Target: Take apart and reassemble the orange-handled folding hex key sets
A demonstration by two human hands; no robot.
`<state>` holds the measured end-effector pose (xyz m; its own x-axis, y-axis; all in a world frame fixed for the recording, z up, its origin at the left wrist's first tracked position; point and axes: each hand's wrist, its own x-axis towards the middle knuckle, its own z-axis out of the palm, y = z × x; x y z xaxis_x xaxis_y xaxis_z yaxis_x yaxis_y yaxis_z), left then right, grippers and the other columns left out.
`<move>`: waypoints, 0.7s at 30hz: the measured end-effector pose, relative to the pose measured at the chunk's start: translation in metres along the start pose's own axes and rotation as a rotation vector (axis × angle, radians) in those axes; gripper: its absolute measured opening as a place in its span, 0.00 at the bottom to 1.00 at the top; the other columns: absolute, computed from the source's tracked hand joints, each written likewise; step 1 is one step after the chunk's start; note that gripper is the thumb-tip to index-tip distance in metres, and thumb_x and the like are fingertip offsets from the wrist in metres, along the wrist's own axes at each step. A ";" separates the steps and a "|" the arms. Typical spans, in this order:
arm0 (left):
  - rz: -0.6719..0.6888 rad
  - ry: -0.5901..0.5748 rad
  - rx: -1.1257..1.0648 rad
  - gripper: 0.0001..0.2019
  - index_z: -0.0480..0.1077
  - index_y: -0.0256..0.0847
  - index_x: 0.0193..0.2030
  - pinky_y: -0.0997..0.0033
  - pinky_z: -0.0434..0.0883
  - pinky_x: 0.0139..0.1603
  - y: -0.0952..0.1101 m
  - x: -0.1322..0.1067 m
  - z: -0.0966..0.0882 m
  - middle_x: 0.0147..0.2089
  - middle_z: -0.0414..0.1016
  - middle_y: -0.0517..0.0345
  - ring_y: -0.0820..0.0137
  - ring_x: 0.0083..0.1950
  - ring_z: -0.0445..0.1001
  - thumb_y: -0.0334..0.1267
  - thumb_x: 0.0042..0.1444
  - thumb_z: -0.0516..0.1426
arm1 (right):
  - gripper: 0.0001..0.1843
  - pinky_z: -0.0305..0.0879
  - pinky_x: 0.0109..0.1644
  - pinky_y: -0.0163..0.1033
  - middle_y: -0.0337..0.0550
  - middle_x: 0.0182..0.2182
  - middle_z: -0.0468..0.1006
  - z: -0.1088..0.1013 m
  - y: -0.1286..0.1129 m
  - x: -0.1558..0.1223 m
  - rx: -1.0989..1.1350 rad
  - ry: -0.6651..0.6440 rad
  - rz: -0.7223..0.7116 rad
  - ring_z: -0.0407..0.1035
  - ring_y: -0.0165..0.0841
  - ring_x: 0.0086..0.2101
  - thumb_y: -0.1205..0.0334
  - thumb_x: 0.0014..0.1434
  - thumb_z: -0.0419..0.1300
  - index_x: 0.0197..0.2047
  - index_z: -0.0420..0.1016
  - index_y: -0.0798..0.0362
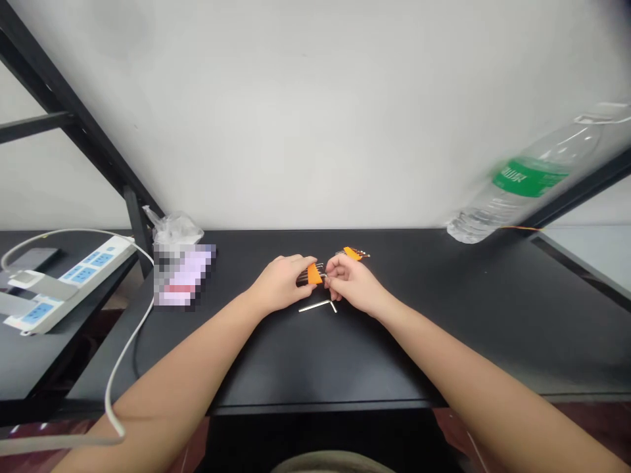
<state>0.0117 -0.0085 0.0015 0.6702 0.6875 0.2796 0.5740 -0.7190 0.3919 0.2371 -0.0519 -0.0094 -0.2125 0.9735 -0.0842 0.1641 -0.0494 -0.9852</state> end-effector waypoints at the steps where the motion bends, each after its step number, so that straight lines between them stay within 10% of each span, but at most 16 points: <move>1: -0.004 -0.013 0.012 0.25 0.70 0.44 0.63 0.61 0.73 0.51 -0.001 0.000 -0.001 0.49 0.79 0.52 0.61 0.48 0.78 0.42 0.59 0.62 | 0.12 0.69 0.29 0.37 0.35 0.29 0.76 -0.004 0.001 0.000 -0.031 0.018 0.018 0.71 0.30 0.23 0.66 0.55 0.60 0.43 0.67 0.49; 11: -0.052 -0.077 -0.053 0.25 0.71 0.46 0.63 0.65 0.73 0.48 -0.011 -0.003 -0.004 0.51 0.78 0.53 0.63 0.47 0.77 0.41 0.57 0.63 | 0.09 0.64 0.27 0.37 0.35 0.27 0.75 -0.030 -0.007 -0.006 -0.480 -0.011 0.115 0.71 0.31 0.23 0.68 0.51 0.57 0.37 0.71 0.50; 21: -0.059 0.002 -0.148 0.25 0.71 0.45 0.63 0.64 0.73 0.49 -0.007 -0.002 -0.003 0.49 0.78 0.53 0.64 0.47 0.77 0.43 0.59 0.62 | 0.06 0.64 0.36 0.40 0.39 0.31 0.79 -0.027 -0.018 -0.015 -0.726 -0.257 -0.202 0.70 0.34 0.30 0.66 0.58 0.59 0.36 0.77 0.49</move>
<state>0.0048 -0.0041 0.0011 0.6364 0.7283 0.2541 0.5366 -0.6547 0.5324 0.2638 -0.0600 0.0138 -0.5058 0.8620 -0.0330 0.6665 0.3662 -0.6494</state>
